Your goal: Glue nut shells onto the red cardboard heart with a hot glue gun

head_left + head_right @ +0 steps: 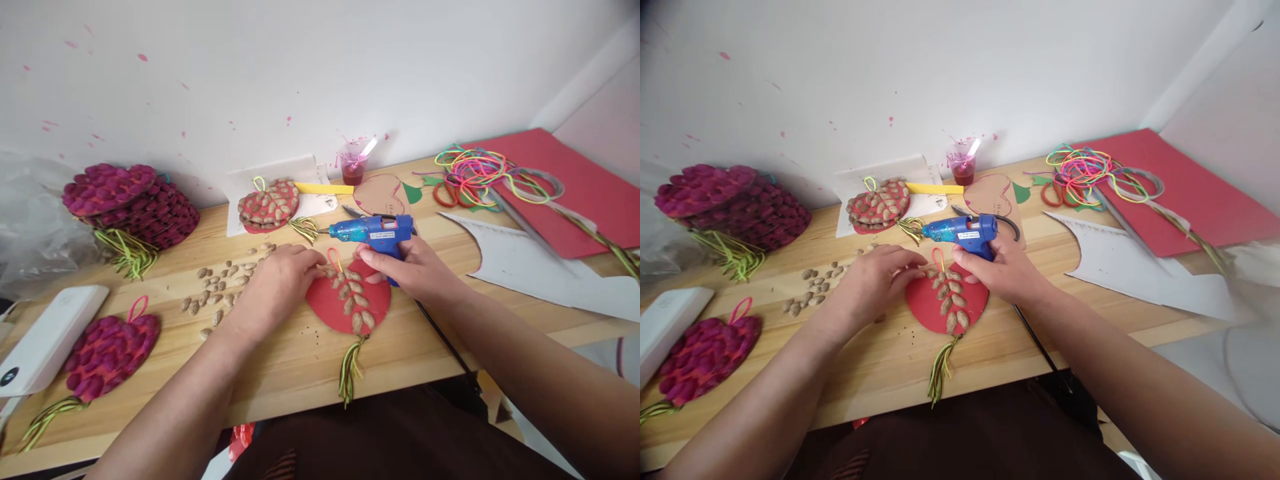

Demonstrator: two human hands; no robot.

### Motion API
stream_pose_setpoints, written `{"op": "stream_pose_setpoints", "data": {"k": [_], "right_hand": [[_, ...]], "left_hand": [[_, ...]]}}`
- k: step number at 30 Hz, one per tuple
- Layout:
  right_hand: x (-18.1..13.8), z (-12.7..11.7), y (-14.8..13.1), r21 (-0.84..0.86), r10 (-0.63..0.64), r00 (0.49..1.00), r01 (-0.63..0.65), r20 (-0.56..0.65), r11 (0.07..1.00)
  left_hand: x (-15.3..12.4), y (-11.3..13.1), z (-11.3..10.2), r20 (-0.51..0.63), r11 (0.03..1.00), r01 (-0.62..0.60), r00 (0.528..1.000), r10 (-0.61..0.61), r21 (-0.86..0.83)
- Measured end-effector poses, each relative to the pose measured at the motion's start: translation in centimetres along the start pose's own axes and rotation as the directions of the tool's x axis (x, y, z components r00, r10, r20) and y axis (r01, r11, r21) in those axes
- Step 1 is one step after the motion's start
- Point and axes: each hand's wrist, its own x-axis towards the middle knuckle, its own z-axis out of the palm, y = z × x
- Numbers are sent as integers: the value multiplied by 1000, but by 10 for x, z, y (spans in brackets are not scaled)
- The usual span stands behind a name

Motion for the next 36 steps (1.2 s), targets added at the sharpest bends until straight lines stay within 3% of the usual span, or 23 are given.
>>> {"op": "stream_pose_setpoints", "data": {"k": [3,11,19,26,36], "right_hand": [[0,1,1,1,-4,1000,4,-6,1000],[-1,1,1,2,8,1000,-8,-13,1000],[-2,2,-1,1,24,999,-24,-30,1000],[-2,2,0,-14,5,1000,-6,-29,1000],[-2,3,-3,-5,13,1000,-13,-28,1000]], "left_hand": [[-3,-9,-4,-37,999,40,999,-40,12],[-5,-2,3,-93,988,-123,989,114,-94],[-4,-3,-6,-131,996,-27,991,15,-83],[-4,6,5,-80,988,-78,994,68,-135],[-3,8,8,6,994,-21,1000,22,-111]]}}
